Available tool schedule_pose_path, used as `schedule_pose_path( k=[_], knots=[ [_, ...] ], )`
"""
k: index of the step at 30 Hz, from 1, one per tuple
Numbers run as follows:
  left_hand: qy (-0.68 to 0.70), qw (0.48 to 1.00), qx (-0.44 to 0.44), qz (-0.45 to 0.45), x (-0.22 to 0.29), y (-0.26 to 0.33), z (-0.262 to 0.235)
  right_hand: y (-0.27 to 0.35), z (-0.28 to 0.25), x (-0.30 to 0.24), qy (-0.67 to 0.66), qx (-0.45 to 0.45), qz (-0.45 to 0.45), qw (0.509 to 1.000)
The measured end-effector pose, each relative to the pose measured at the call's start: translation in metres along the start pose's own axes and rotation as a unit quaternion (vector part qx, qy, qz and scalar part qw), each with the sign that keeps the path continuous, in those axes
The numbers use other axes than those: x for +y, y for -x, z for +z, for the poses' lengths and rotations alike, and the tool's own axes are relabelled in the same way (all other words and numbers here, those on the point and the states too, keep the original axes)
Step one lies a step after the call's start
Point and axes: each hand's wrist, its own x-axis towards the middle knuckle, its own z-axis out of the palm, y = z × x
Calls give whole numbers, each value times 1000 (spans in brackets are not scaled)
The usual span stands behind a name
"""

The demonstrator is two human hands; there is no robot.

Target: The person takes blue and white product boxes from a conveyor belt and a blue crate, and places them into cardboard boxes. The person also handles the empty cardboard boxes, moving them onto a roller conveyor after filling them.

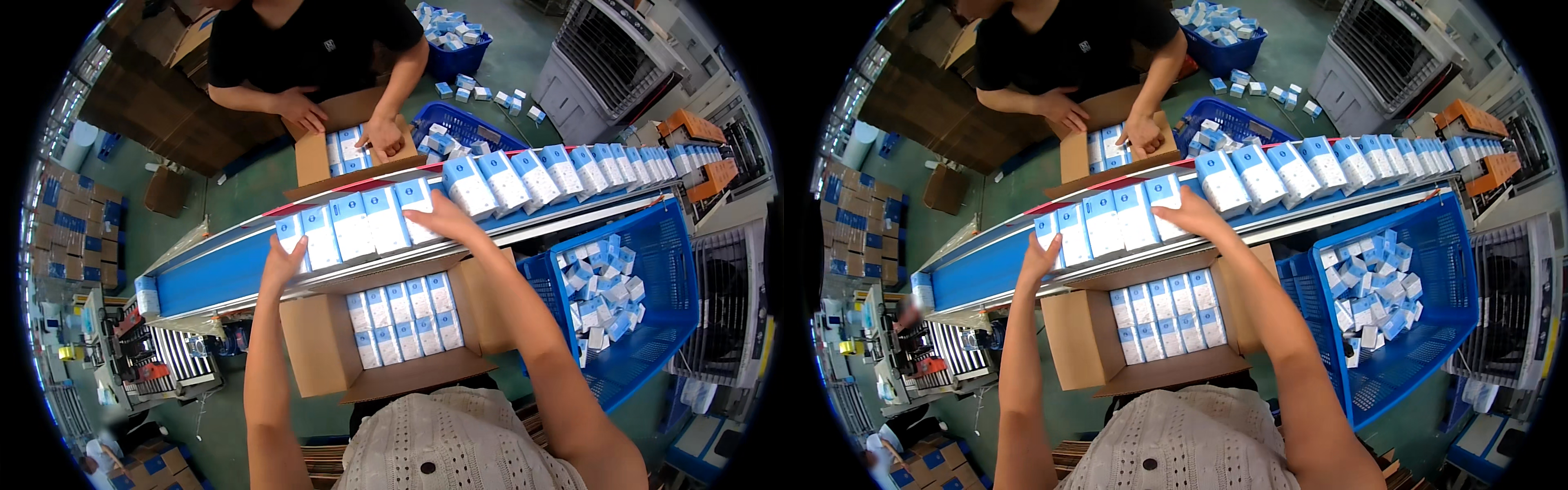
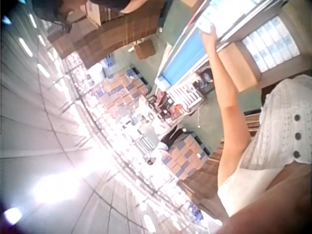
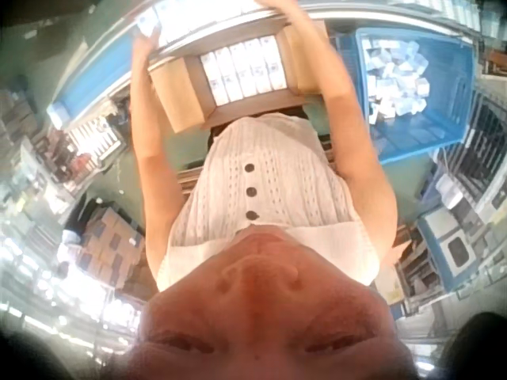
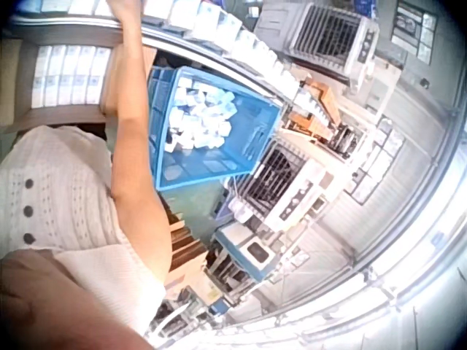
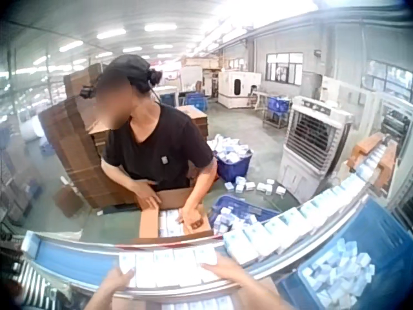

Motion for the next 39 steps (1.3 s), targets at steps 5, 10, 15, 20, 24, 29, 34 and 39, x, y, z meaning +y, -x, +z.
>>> schedule_pose_path(
  k=[5, 10, 15, 20, 24, 29, 34, 39],
  knots=[
    [83, 991, 97, 35, 15, 21, -14, 22, -9, -43, -39, 50, -60, 996],
    [98, 982, 145, 76, 72, 100, -15, 114, -54, -57, 65, 136, -99, 984],
    [-113, 981, 122, 97, 21, 211, 34, 208, -21, 18, 120, 32, 3, 992],
    [-449, 864, -221, 57, -28, 191, 80, 200, -13, 123, 407, -273, -81, 868],
    [-306, 916, -215, 144, 4, 143, 116, 148, -9, 118, 314, -184, -109, 925],
    [-275, 863, -422, -41, 18, 121, 188, 114, 38, 165, 232, -194, 3, 953],
    [-299, 805, -506, 83, 15, 131, 203, 132, 32, 167, 237, -424, 47, 873],
    [223, 877, -424, -11, 81, 124, 103, 138, -120, 74, 69, 0, -105, 992]
  ],
)
